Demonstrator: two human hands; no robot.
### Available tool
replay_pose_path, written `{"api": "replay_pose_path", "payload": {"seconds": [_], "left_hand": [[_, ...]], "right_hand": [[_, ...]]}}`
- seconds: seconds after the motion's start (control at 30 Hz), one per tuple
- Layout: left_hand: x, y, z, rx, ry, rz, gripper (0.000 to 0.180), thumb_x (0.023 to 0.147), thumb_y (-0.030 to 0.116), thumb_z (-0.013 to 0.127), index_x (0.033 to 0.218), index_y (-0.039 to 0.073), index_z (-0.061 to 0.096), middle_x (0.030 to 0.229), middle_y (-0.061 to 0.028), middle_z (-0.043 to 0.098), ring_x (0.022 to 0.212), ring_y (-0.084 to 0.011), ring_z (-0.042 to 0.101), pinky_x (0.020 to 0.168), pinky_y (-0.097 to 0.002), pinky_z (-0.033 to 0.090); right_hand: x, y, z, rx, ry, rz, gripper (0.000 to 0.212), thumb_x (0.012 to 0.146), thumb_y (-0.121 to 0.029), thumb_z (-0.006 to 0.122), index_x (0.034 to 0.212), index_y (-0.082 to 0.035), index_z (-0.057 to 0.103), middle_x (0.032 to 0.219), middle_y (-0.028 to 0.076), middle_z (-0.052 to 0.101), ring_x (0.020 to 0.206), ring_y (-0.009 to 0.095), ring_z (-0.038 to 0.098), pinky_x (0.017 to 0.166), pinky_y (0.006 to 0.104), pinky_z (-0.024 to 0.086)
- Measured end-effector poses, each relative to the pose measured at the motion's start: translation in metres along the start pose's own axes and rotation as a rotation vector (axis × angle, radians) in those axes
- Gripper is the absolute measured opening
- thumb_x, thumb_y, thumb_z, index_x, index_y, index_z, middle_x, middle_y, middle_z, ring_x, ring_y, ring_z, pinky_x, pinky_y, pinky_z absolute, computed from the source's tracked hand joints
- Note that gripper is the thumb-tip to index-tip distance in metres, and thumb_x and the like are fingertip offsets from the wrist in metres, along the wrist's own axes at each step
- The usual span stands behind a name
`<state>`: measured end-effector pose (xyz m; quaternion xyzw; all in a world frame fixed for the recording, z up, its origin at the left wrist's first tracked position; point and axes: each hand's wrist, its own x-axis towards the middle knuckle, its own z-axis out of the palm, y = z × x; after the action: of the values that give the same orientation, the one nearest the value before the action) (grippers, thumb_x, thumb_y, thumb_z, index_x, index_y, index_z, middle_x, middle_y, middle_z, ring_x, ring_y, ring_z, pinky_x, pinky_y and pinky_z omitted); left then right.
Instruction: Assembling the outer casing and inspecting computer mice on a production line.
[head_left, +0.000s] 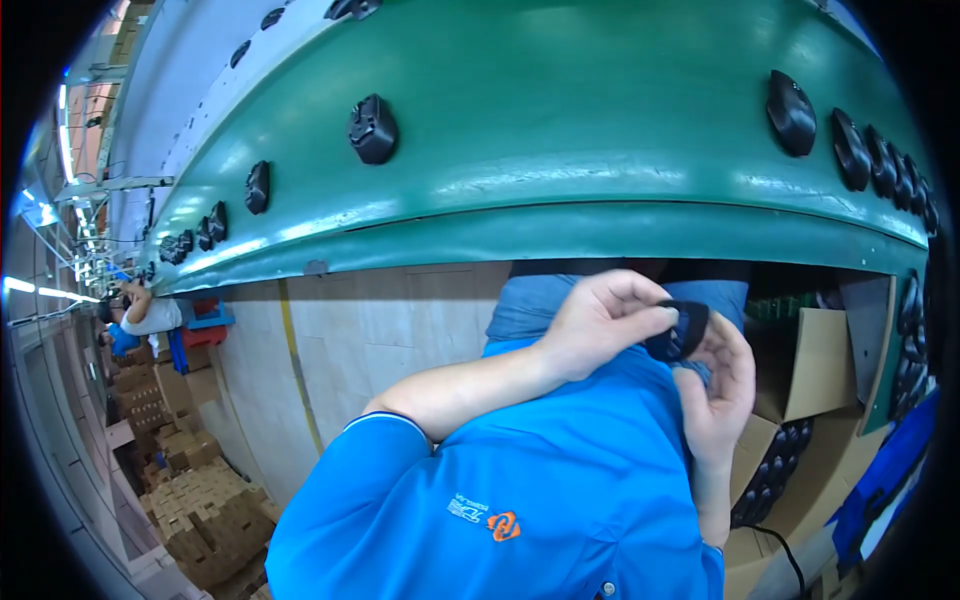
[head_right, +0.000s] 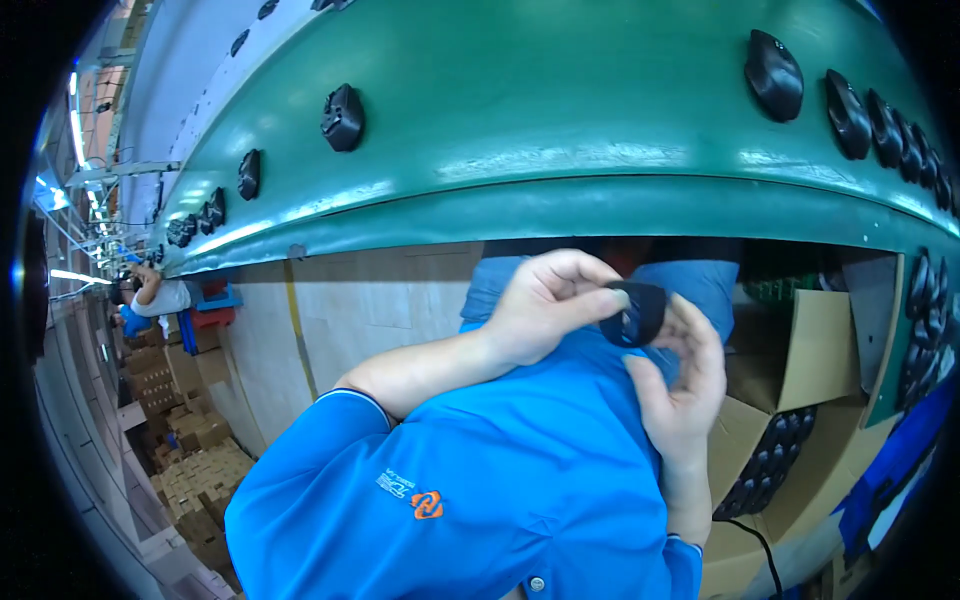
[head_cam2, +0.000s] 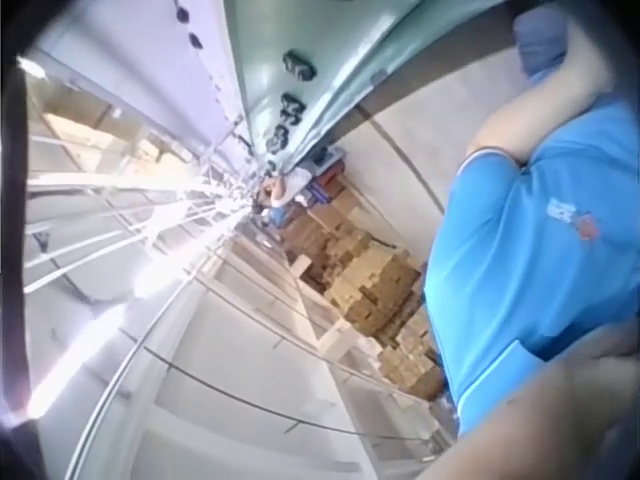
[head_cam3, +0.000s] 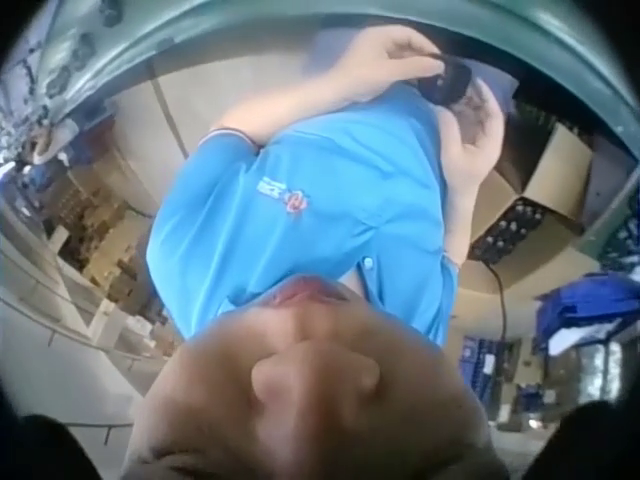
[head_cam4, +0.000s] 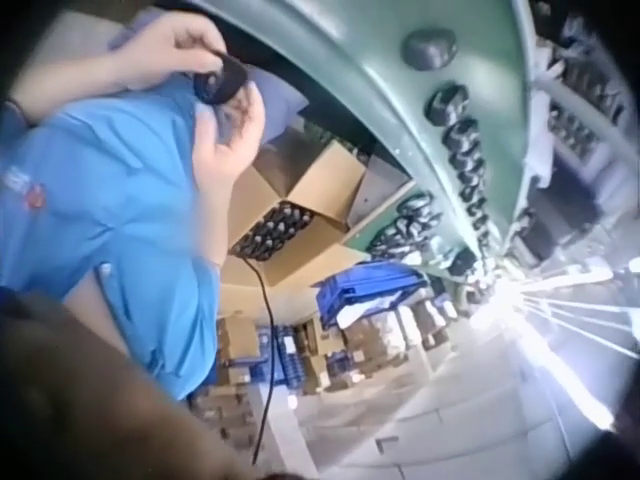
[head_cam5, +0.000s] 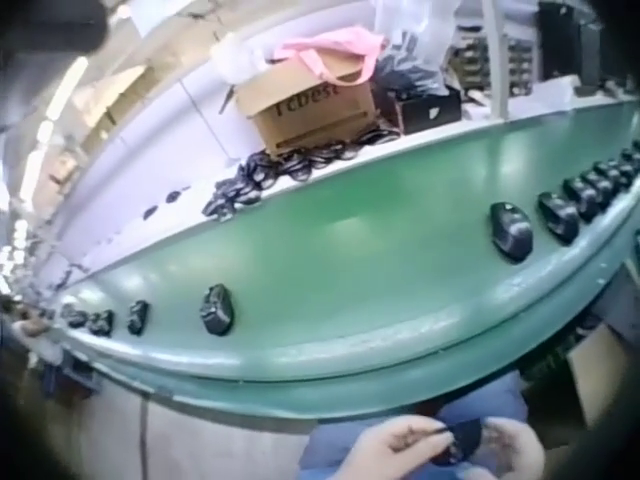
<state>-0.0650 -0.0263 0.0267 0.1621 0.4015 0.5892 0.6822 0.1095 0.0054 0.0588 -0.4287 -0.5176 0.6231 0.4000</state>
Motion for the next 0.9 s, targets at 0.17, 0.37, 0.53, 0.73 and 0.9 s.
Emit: {"api": "replay_pose_path", "payload": {"seconds": [0.17, 0.37, 0.53, 0.73, 0.9], "left_hand": [[-0.013, 0.022, -0.003, -0.086, -0.043, 0.170, 0.026, 0.089, -0.003, 0.063, 0.115, -0.002, 0.059, 0.106, -0.0121, 0.066, 0.095, -0.0144, 0.065, 0.082, -0.0280, 0.055], [-0.021, 0.033, -0.012, -0.075, -0.069, 0.228, 0.028, 0.090, -0.002, 0.063, 0.117, -0.003, 0.057, 0.111, -0.0135, 0.064, 0.098, -0.0166, 0.065, 0.084, -0.0287, 0.055], [-0.026, 0.036, -0.017, -0.116, -0.077, 0.240, 0.026, 0.089, -0.003, 0.063, 0.115, -0.004, 0.058, 0.110, -0.0143, 0.065, 0.097, -0.0167, 0.065, 0.085, -0.0304, 0.056], [-0.024, 0.043, -0.023, -0.119, -0.048, 0.262, 0.018, 0.085, -0.009, 0.066, 0.101, -0.003, 0.060, 0.106, -0.0137, 0.065, 0.097, -0.0171, 0.065, 0.085, -0.0327, 0.056], [-0.030, 0.073, -0.038, 0.007, -0.020, 0.341, 0.017, 0.085, -0.007, 0.066, 0.099, -0.002, 0.058, 0.105, -0.0121, 0.064, 0.096, -0.0170, 0.064, 0.084, -0.0318, 0.056]], "right_hand": [[0.024, -0.007, 0.017, -0.369, -0.237, -0.280, 0.065, 0.071, -0.003, 0.081, 0.129, 0.001, 0.053, 0.110, 0.012, 0.060, 0.095, 0.021, 0.063, 0.079, 0.0287, 0.052], [0.031, -0.015, 0.028, -0.441, -0.285, -0.319, 0.065, 0.071, -0.006, 0.082, 0.129, -0.001, 0.054, 0.109, 0.013, 0.060, 0.093, 0.023, 0.063, 0.076, 0.0293, 0.052], [0.033, -0.024, 0.038, -0.581, -0.322, -0.415, 0.068, 0.070, -0.006, 0.082, 0.130, 0.000, 0.053, 0.109, 0.014, 0.060, 0.092, 0.027, 0.063, 0.077, 0.0317, 0.053], [0.036, -0.030, 0.056, -0.747, -0.328, -0.587, 0.072, 0.069, -0.006, 0.082, 0.132, 0.003, 0.050, 0.108, 0.017, 0.060, 0.092, 0.032, 0.063, 0.077, 0.0345, 0.053], [0.042, -0.031, 0.071, -0.730, -0.347, -0.513, 0.074, 0.069, -0.001, 0.079, 0.135, 0.005, 0.047, 0.108, 0.016, 0.061, 0.091, 0.026, 0.064, 0.076, 0.0308, 0.053]]}}
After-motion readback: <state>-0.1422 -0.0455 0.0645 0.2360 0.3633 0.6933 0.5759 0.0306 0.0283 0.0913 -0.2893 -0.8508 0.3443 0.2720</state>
